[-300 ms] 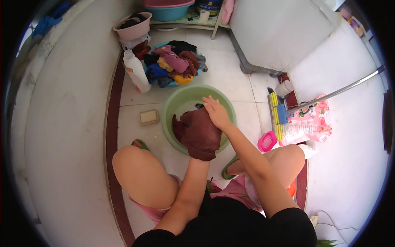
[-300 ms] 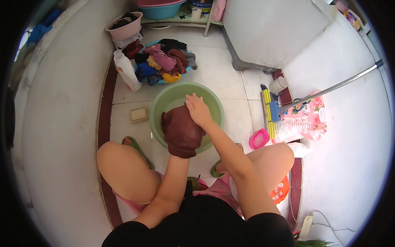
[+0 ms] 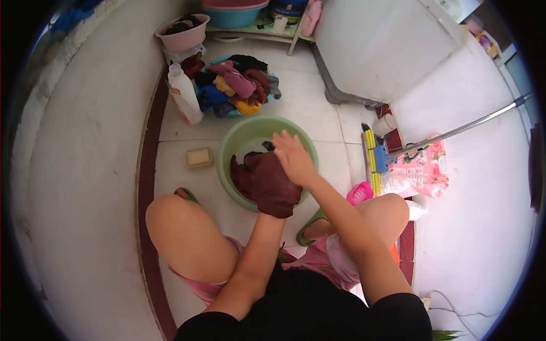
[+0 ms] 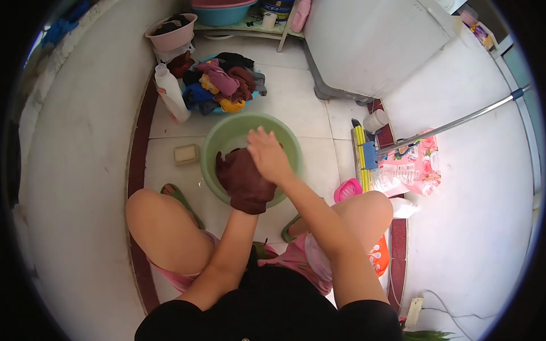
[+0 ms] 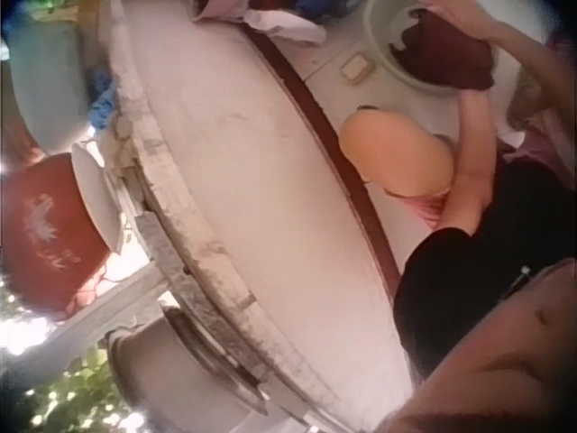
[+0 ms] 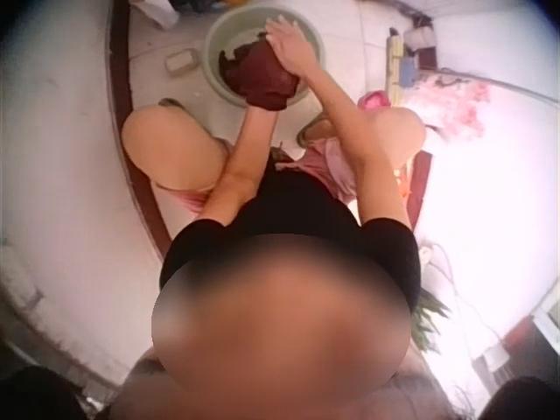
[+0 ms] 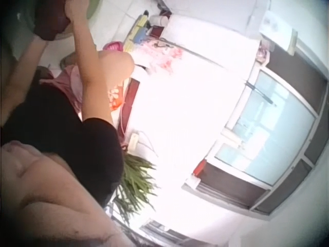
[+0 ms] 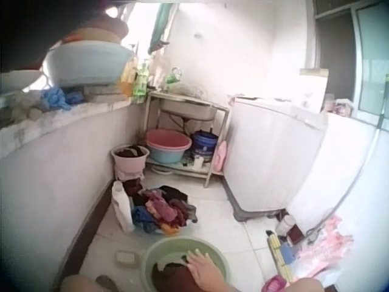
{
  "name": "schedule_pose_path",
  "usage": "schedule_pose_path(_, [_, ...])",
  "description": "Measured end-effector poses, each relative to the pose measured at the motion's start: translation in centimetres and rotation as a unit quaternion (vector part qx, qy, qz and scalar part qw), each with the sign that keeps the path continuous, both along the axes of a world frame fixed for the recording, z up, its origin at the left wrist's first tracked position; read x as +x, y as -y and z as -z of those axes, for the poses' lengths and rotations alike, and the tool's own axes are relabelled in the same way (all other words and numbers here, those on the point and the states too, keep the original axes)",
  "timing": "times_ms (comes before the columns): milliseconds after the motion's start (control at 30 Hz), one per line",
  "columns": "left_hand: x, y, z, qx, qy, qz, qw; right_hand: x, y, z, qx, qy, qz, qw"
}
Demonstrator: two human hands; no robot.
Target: The person hand washes clothes by rubbing a bar of soap onto garments, scrubbing and wringing them, and washing them in a basin of water.
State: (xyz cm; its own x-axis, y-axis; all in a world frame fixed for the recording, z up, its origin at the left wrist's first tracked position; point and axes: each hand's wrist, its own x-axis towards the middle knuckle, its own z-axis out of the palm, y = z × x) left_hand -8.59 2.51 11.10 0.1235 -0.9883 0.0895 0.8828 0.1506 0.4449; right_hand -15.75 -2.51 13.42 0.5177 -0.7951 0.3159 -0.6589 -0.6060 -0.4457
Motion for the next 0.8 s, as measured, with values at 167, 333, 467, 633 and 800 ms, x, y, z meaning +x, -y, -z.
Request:
schedule_pose_path(167, [-0.3,-0.2,0.8,-0.01,-0.121,-0.036,0.992,0.8,-1.3,-0.1,0.004,0.05,-0.016,0.999])
schedule_pose_path(333, [-2.7,0.1,0.6,-0.056,-0.259,-0.062,0.962,0.5,-3.3,-2.1,-0.015,-0.017,-0.084,0.996])
schedule_pose_path(467, [-5.1,1.3,0.4,-0.141,-0.388,-0.103,0.905,-1.1,0.2,-1.2,-0.025,-0.053,0.081,0.995])
schedule_pose_path(633, [-5.8,0.7,-0.7,-0.114,-0.459,-0.299,0.829,1.7,-6.6,-3.3,0.07,0.059,-0.15,0.984])
schedule_pose_path(800, [-3.9,0.4,-0.2,-0.086,-0.592,0.13,0.79,-4.2,2.8,0.1,0.05,-0.074,0.214,0.973])
